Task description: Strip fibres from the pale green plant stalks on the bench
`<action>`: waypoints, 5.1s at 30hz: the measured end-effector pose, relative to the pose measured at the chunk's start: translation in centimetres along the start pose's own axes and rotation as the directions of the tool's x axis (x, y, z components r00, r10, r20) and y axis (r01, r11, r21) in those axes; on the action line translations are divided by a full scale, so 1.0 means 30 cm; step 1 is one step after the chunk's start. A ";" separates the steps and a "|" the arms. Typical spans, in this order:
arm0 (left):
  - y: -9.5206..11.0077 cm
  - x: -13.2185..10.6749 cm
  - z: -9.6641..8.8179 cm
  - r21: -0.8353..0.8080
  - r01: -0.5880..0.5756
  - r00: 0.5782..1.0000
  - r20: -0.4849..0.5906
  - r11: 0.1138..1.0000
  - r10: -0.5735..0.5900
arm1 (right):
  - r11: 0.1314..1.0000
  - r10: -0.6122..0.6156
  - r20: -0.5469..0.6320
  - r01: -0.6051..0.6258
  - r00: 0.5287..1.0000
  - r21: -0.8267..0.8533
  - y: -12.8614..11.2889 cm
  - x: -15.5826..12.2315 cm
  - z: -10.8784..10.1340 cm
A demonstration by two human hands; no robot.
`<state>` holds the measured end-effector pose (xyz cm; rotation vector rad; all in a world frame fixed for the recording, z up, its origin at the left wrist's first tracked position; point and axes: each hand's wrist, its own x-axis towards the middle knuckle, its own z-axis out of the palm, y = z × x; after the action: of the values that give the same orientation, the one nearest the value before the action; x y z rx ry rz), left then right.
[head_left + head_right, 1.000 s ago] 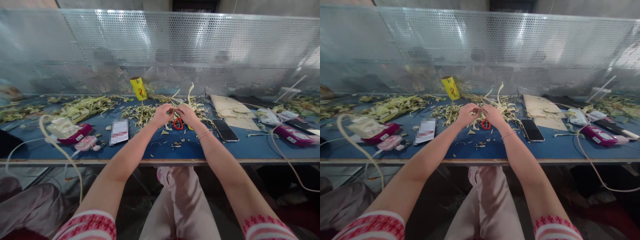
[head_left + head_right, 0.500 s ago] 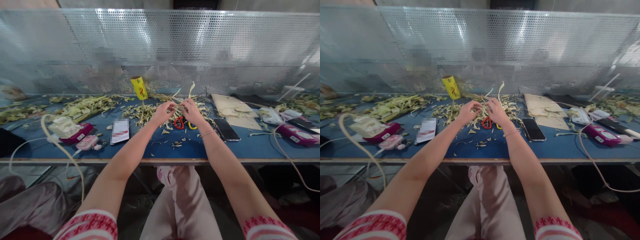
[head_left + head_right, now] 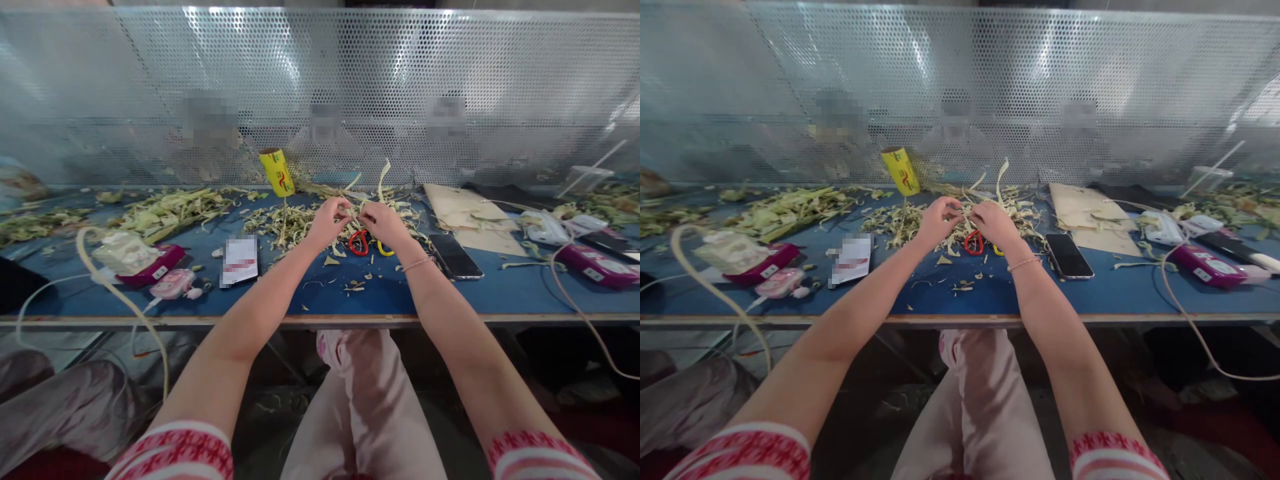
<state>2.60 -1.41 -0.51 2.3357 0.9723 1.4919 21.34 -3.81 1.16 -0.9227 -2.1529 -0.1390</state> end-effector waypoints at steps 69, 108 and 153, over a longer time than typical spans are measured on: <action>0.025 -0.006 0.008 -0.571 0.288 0.947 0.288 0.769 -0.141 | 0.866 0.019 0.397 -0.214 0.918 0.452 -0.050 -0.001 -0.042; 0.096 -0.014 0.027 -0.356 0.109 0.992 -0.026 0.928 -0.127 | 0.919 0.256 -0.109 -0.207 0.960 0.335 -0.087 0.008 0.027; 0.123 -0.006 0.018 -0.732 0.513 0.834 0.300 0.448 -0.463 | 0.837 0.362 -0.123 -0.264 0.924 0.479 -0.060 0.017 0.050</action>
<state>4.56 -4.24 0.91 1.2753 0.6566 1.2184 19.02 -4.27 0.79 -0.9184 -1.7003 0.4051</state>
